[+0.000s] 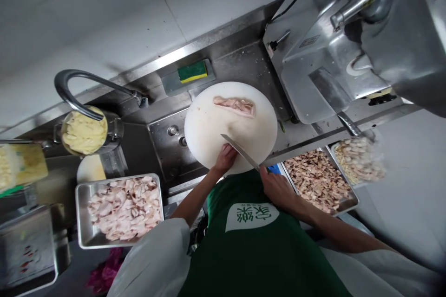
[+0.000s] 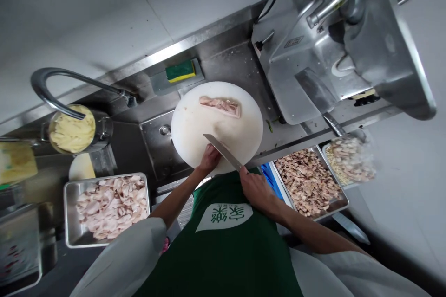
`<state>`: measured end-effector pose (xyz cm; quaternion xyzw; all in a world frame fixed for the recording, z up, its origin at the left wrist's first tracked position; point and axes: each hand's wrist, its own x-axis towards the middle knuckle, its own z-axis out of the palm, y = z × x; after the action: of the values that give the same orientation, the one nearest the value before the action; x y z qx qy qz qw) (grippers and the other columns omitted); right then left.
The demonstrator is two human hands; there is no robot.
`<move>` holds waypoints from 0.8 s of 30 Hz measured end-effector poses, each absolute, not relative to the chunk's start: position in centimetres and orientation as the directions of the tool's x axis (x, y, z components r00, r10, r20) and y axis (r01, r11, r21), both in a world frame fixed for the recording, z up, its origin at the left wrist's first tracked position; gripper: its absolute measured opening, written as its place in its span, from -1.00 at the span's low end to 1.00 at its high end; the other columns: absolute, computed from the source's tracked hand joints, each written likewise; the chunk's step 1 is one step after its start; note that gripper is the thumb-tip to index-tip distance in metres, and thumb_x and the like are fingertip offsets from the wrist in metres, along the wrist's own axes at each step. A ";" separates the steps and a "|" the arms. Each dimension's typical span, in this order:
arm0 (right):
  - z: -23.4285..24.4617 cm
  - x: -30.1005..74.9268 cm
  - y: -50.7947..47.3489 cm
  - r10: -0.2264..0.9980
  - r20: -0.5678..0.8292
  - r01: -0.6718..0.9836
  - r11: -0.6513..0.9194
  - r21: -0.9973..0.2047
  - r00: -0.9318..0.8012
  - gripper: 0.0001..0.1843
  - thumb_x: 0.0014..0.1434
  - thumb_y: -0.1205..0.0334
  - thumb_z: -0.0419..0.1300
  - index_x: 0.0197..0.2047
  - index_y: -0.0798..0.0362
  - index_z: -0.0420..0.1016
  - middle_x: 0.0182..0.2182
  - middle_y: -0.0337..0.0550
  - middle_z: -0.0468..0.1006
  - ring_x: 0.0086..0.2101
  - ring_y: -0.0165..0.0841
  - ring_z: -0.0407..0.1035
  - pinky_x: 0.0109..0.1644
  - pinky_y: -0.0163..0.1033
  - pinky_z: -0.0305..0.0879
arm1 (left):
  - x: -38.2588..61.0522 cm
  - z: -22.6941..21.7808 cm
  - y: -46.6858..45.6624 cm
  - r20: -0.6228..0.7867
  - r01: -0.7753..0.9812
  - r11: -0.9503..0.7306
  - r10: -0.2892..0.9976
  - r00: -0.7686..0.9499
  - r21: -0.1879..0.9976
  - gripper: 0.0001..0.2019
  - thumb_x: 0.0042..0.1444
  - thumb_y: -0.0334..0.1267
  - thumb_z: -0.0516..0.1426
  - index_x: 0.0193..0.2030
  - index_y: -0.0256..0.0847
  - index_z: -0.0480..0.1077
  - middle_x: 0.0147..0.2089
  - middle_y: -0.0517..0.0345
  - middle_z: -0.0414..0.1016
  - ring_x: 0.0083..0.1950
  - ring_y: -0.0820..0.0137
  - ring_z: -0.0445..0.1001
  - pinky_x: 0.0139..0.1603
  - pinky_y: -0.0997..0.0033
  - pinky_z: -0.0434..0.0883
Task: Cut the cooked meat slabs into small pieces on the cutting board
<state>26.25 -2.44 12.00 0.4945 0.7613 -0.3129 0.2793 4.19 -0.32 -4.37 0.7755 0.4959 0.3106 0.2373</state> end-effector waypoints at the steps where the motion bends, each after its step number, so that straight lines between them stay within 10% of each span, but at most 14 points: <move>1: 12.0 26.3 -2.4 0.576 -0.735 0.928 0.305 -0.214 -0.358 -0.70 0.24 0.53 -0.14 -0.03 0.14 0.23 -0.35 0.01 0.61 -0.28 -0.18 0.55 -0.35 -0.24 0.12 | 4.2 -4.3 -0.3 0.240 0.620 -0.384 0.921 0.306 0.684 -0.76 0.33 -0.28 0.00 -0.02 -0.16 0.48 -0.05 -0.05 0.50 0.06 0.22 0.39 0.08 0.08 0.41; 24: 10.1 24.7 0.5 0.522 -0.763 0.920 0.298 -0.255 -0.381 -0.61 0.19 0.53 -0.10 0.08 0.20 0.25 -0.32 0.08 0.61 -0.24 -0.14 0.54 -0.24 -0.21 0.28 | 4.5 -4.5 -0.1 0.232 0.587 -0.329 0.943 0.236 0.740 -0.77 0.33 -0.23 0.03 -0.04 -0.15 0.50 -0.02 -0.05 0.51 0.11 0.23 0.41 0.13 0.06 0.46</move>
<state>24.74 0.51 10.09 0.4782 0.7537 -0.3496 0.2846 4.48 -0.11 -4.48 0.7411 0.5162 0.3396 0.2627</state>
